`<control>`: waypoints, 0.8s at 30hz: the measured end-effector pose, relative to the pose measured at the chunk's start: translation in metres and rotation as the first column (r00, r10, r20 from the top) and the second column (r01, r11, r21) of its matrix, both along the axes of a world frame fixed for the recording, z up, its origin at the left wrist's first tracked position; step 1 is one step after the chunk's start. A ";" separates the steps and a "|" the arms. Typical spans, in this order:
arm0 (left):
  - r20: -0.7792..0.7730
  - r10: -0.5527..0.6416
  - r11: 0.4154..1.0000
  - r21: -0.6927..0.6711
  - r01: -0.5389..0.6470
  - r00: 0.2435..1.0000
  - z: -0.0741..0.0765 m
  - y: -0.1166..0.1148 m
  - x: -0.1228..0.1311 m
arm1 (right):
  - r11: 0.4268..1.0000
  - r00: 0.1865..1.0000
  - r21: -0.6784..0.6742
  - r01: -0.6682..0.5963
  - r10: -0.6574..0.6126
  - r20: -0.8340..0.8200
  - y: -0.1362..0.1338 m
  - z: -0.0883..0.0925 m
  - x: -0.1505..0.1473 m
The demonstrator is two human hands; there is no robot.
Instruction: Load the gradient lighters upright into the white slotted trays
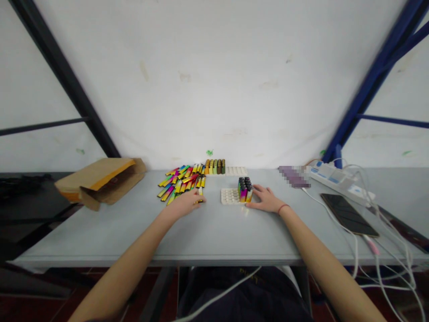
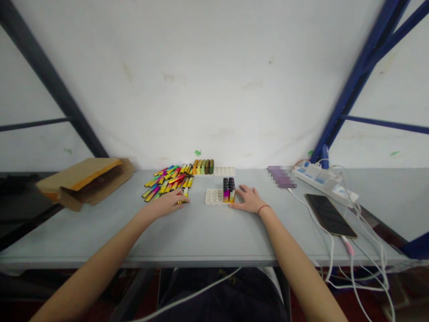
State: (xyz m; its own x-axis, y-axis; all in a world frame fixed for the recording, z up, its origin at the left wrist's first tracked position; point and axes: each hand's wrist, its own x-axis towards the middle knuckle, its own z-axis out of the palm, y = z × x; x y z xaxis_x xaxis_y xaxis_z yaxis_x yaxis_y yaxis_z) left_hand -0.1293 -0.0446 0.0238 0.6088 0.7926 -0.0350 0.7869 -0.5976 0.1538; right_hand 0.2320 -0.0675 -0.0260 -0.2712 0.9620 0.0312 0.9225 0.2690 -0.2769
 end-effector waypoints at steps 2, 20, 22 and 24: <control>-0.032 0.029 0.999 0.039 -0.028 0.999 0.002 0.002 0.003 | 1.000 1.000 0.005 -0.009 0.009 -0.003 0.000 0.000 0.000; -0.139 0.306 0.947 0.141 -0.287 0.942 -0.003 0.006 0.051 | 1.000 1.000 -0.011 0.004 -0.004 0.003 -0.001 0.002 -0.001; -0.087 0.287 0.954 0.121 -0.276 0.954 -0.005 0.010 0.051 | 1.000 1.000 -0.006 0.005 -0.005 -0.003 -0.001 0.002 -0.001; -0.020 0.292 0.952 0.108 -0.288 0.956 -0.007 0.013 0.054 | 1.000 1.000 -0.003 0.006 -0.006 -0.003 -0.001 0.001 -0.001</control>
State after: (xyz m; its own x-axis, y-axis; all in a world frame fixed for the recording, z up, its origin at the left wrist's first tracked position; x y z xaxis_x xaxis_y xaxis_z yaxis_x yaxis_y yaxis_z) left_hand -0.0753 -0.0312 0.0165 0.3523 0.9351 0.0386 0.9323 -0.3542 0.0728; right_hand 0.2309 -0.0683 -0.0246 -0.2652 0.9637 0.0293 0.9231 0.2626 -0.2808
